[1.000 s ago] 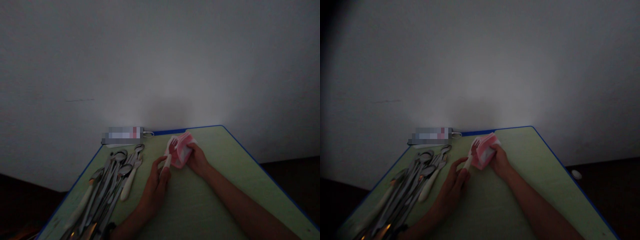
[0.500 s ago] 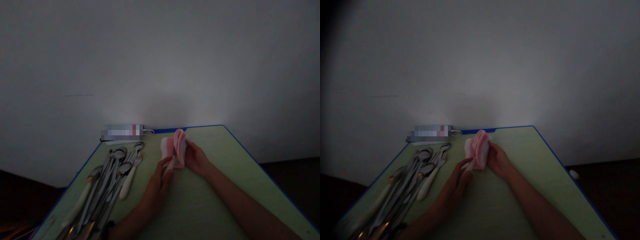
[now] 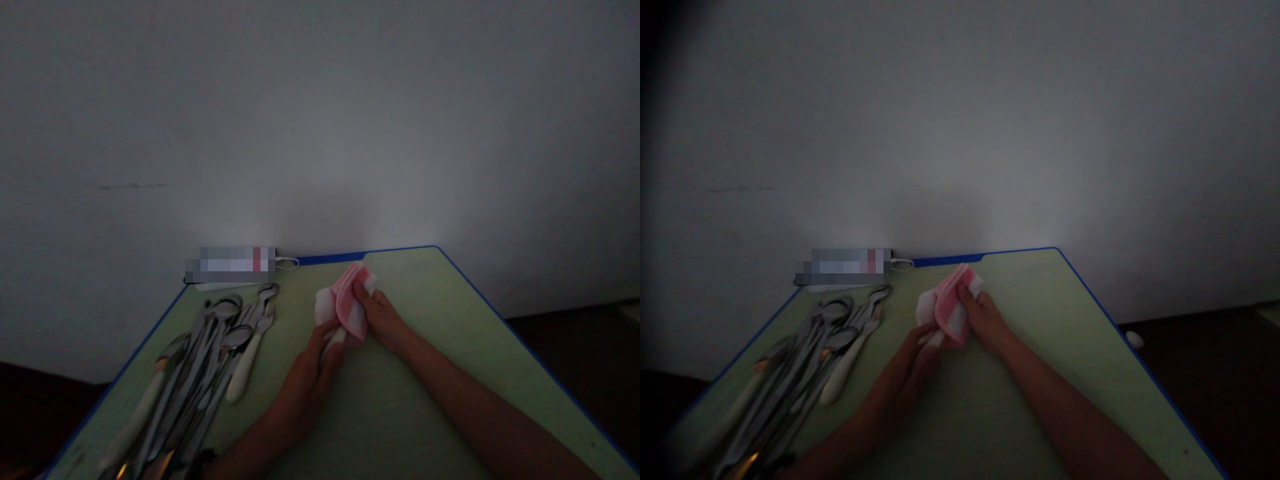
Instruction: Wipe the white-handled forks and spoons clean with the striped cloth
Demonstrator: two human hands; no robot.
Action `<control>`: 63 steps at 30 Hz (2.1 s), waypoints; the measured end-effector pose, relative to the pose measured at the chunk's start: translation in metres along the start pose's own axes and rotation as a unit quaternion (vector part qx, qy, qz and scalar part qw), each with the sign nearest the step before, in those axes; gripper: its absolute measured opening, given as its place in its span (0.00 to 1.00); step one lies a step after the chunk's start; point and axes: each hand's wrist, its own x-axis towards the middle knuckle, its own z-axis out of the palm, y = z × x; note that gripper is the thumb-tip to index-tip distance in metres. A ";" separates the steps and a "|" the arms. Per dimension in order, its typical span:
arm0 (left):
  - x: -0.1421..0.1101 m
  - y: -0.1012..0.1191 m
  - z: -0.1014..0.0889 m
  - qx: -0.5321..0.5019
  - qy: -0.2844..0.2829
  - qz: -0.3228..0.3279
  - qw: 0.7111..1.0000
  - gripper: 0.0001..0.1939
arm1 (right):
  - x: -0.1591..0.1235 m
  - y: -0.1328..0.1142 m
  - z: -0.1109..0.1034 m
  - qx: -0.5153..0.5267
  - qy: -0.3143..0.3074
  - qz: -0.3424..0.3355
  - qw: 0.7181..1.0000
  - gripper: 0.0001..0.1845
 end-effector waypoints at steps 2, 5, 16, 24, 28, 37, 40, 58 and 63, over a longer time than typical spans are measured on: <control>-0.001 -0.001 0.001 -0.019 0.004 0.002 1.000 0.18 | 0.001 0.000 0.000 0.007 0.041 0.017 0.999 0.24; -0.002 -0.002 0.002 -0.066 0.017 -0.015 0.998 0.19 | 0.001 -0.005 0.003 0.078 0.060 0.051 0.994 0.23; 0.000 -0.005 0.003 -0.138 0.076 -0.041 0.987 0.17 | 0.003 -0.021 0.003 0.285 -0.052 0.094 0.953 0.14; -0.004 -0.006 0.000 -0.133 0.030 -0.046 0.990 0.18 | 0.005 -0.013 0.001 0.205 -0.060 0.083 0.973 0.07; 0.000 -0.008 0.005 -0.117 0.044 -0.051 0.991 0.20 | 0.007 -0.013 -0.002 0.217 -0.076 0.083 0.970 0.11; 0.002 -0.005 0.002 -0.093 0.042 -0.034 0.994 0.19 | 0.003 -0.017 -0.001 0.251 -0.108 0.112 0.955 0.13; 0.000 -0.003 0.001 -0.029 0.029 -0.002 0.999 0.18 | -0.001 -0.021 0.003 0.241 -0.106 0.103 0.959 0.12; 0.001 0.000 0.000 -0.024 -0.073 -0.015 0.997 0.14 | 0.001 -0.013 0.006 0.169 0.000 0.056 0.984 0.14; 0.003 -0.001 -0.002 -0.056 -0.022 -0.025 0.998 0.16 | -0.001 -0.018 0.004 0.146 -0.052 0.068 0.986 0.11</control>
